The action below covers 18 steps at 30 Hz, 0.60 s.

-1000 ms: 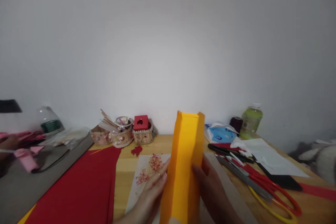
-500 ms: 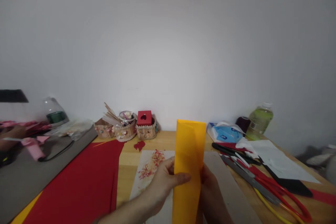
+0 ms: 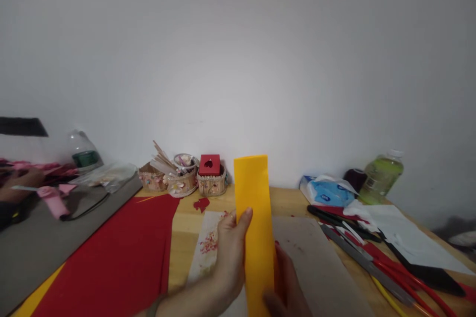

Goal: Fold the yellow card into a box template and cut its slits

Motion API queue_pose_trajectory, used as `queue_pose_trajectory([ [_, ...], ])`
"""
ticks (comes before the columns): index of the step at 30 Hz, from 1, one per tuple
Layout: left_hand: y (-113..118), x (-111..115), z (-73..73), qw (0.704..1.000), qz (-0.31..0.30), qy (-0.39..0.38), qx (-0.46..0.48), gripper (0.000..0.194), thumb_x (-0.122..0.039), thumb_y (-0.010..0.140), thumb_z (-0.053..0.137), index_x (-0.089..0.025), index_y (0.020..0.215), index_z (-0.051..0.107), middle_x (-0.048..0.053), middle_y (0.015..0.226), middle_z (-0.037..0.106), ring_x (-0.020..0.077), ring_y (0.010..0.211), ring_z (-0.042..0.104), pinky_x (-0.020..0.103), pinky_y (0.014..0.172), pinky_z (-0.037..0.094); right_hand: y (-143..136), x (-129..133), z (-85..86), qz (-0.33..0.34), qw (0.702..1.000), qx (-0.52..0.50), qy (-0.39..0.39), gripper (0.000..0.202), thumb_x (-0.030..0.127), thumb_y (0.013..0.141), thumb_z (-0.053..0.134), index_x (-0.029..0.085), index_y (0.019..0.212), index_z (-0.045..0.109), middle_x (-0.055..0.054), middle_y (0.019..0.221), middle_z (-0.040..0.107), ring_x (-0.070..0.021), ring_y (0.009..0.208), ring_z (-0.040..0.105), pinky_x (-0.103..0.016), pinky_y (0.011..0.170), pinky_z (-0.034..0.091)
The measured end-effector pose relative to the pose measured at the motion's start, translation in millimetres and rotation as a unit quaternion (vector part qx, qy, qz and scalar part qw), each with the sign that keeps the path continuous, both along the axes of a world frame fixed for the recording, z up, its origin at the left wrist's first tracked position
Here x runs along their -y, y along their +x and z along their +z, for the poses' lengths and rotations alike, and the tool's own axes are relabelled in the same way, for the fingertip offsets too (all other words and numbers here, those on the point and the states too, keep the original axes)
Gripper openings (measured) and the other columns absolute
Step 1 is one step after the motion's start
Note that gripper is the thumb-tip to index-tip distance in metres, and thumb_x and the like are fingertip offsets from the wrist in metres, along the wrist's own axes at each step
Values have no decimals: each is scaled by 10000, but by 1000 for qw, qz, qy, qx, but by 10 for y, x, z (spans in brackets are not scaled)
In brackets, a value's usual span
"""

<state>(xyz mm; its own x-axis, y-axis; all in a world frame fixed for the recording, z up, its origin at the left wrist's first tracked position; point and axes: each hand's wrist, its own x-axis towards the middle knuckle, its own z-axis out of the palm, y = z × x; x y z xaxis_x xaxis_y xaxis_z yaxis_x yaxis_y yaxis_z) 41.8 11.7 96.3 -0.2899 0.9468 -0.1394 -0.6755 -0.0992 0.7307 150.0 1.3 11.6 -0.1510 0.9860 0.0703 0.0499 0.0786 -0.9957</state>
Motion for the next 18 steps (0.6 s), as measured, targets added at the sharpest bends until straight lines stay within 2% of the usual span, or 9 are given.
queue_pose_trajectory([
  [1, 7, -5, 0, 1000, 8, 2, 4, 402, -442, 544, 822, -162, 705, 582, -14, 569, 608, 150, 529, 597, 240, 537, 452, 14, 17, 17, -12, 999, 30, -5, 761, 558, 672, 618, 176, 1303, 430, -163, 1282, 569, -313, 1189, 518, -411, 971, 408],
  [3, -12, -10, -12, 1000, -6, 6, 20, 375, -422, 572, 810, -161, 734, 595, -2, 597, 630, 159, 549, 610, 249, 555, 461, 60, 30, 115, 0, 996, 88, -22, 648, 523, 714, 581, 173, 1253, 496, -142, 1244, 602, -297, 1183, 523, -378, 969, 404],
  [5, -82, -23, -24, 996, -83, 2, 31, 339, -379, 612, 789, -142, 793, 629, 31, 631, 657, 168, 561, 617, 259, 568, 467, 114, 22, 251, 73, 992, 93, -39, 525, 513, 752, 538, 171, 1148, 577, -116, 1127, 668, -287, 1100, 580, -353, 911, 442],
  [7, -189, -52, -15, 980, -197, -6, 34, 324, -332, 663, 752, -103, 873, 661, 87, 696, 685, 187, 618, 636, 274, 603, 481, 154, 11, 363, 140, 987, 72, -41, 490, 519, 759, 542, 166, 1091, 612, -90, 1030, 702, -283, 1025, 615, -343, 857, 465],
  [9, -303, -94, 34, 962, -266, 4, 61, 317, -313, 736, 688, -85, 956, 669, 133, 850, 705, 216, 753, 658, 302, 689, 498, 174, 14, 420, 160, 985, 46, -35, 493, 535, 754, 559, 173, 1081, 629, -71, 1007, 711, -288, 996, 624, -346, 829, 470],
  [11, -396, -138, 124, 955, -277, 29, 103, 302, -305, 803, 620, -116, 1036, 655, 125, 1006, 689, 229, 868, 653, 329, 752, 498, 184, 32, 425, 170, 984, 31, -39, 470, 542, 752, 571, 188, 1049, 654, -60, 1011, 716, -297, 995, 622, -357, 827, 466],
  [12, -430, -160, 177, 954, -273, 38, 118, 293, -289, 820, 601, -129, 1062, 644, 111, 1013, 686, 224, 868, 652, 329, 748, 497, 193, 43, 416, 176, 983, 29, -44, 463, 544, 753, 573, 193, 1039, 663, -61, 1020, 716, -302, 997, 622, -366, 832, 465],
  [15, -477, -231, 308, 956, -258, 45, 136, 286, -256, 849, 570, -156, 1115, 608, 73, 904, 681, 199, 802, 654, 303, 708, 490, 247, 55, 383, 169, 982, 65, -56, 450, 527, 768, 570, 199, 1061, 664, -66, 1059, 709, -305, 1029, 612, -385, 880, 446],
  [18, -482, -323, 333, 971, -195, 20, 139, 247, -241, 882, 533, -162, 1111, 583, 59, 870, 669, 176, 741, 648, 294, 702, 490, 324, 36, 390, 116, 985, 110, -62, 400, 485, 764, 580, 207, 1043, 653, -59, 1042, 713, -285, 999, 624, -358, 855, 461],
])
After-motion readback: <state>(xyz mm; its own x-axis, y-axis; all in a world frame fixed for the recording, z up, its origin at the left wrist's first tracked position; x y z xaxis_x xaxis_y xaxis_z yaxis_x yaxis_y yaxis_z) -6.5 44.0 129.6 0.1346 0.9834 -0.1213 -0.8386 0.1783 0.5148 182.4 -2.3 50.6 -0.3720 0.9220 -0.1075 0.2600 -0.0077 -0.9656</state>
